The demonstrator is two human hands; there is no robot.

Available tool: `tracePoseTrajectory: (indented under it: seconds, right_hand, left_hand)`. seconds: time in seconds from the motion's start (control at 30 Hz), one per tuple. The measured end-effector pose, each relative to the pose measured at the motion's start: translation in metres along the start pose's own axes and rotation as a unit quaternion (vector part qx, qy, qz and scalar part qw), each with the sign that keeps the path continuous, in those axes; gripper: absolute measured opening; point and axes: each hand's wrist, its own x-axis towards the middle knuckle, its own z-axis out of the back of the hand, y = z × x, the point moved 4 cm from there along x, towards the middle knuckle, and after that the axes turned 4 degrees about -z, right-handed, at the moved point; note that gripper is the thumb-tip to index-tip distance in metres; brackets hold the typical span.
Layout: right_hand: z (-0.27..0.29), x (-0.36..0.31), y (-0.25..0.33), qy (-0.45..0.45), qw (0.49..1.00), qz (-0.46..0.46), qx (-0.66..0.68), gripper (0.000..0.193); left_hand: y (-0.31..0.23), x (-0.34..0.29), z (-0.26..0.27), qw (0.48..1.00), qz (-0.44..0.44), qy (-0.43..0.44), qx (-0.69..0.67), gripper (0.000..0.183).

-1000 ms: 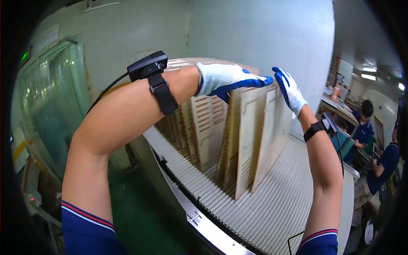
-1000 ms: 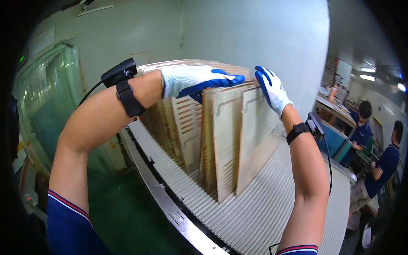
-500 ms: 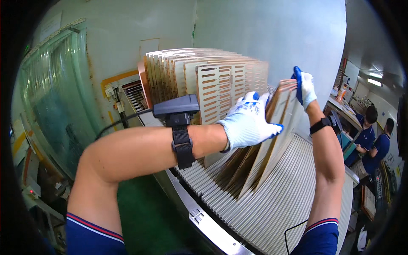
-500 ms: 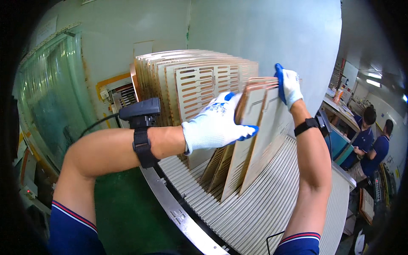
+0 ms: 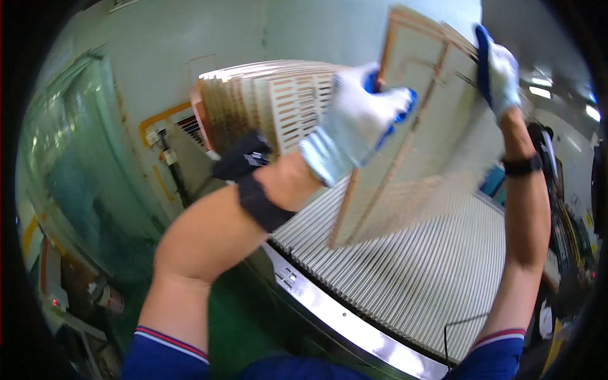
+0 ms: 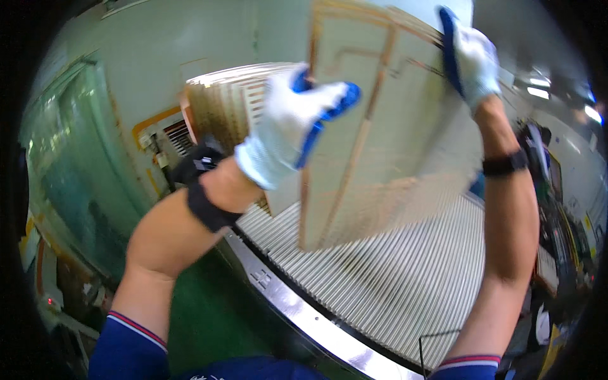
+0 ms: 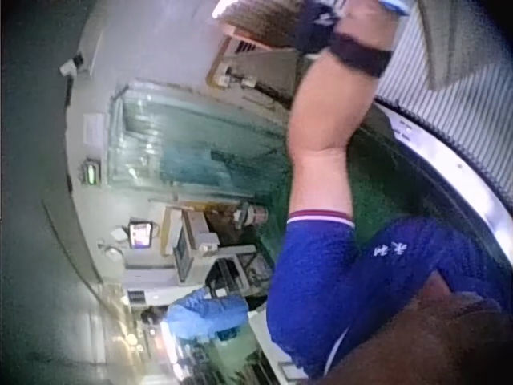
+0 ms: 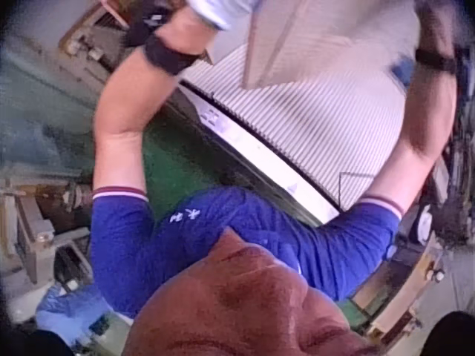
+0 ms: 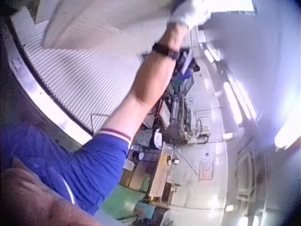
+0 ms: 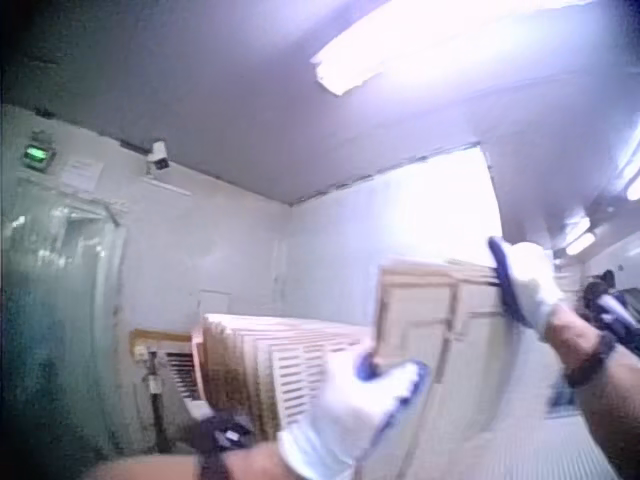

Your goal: Operating a screen printing machine to print on metal sheets and organizing panels on drying racks.

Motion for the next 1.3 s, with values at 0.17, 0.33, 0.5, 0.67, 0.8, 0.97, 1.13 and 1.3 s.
tracePoseTrajectory:
  seconds: [0.17, 0.33, 0.5, 0.67, 0.8, 0.97, 1.13, 1.3]
  right_hand:
    - [0.094, -0.050, 0.010, 0.077, 0.988, 0.074, -0.110, 0.044]
    - [0.138, -0.100, 0.002, 0.298, 0.901, -0.272, -0.161, 0.034]
    - [0.171, -0.096, -0.009, 0.233, 0.941, 0.026, -0.243, 0.036]
    - [0.149, -0.066, 0.036, 0.377, 0.886, -0.257, 0.079, 0.042]
    - [0.200, -0.095, -0.004, 0.386, 0.902, -0.184, -0.054, 0.059]
    - [0.276, -0.127, -0.046, 0.144, 0.971, -0.142, -0.130, 0.085]
    - [0.437, -0.389, -0.263, -0.023, 0.685, -0.644, 0.340, 0.070]
    - [0.255, -0.421, -0.137, 0.042, 0.543, -0.662, 0.514, 0.056]
  left_hand:
    - [0.045, -0.033, -0.058, 0.978, 0.060, 0.051, -0.193, 0.037]
    - [0.045, -0.093, -0.089, 0.980, 0.126, 0.057, -0.145, 0.053]
    - [0.044, -0.089, -0.117, 0.965, 0.172, 0.065, -0.184, 0.052]
    - [0.065, -0.087, -0.102, 0.969, 0.166, 0.055, -0.176, 0.034]
    - [0.057, -0.085, -0.131, 0.964, 0.181, 0.023, -0.194, 0.033]
    - [0.037, -0.085, -0.122, 0.956, 0.216, 0.041, -0.196, 0.031]
    - [0.047, -0.083, -0.152, 0.941, 0.247, 0.023, -0.232, 0.032]
    - [0.106, -0.098, -0.108, 0.961, 0.189, -0.008, -0.204, 0.035]
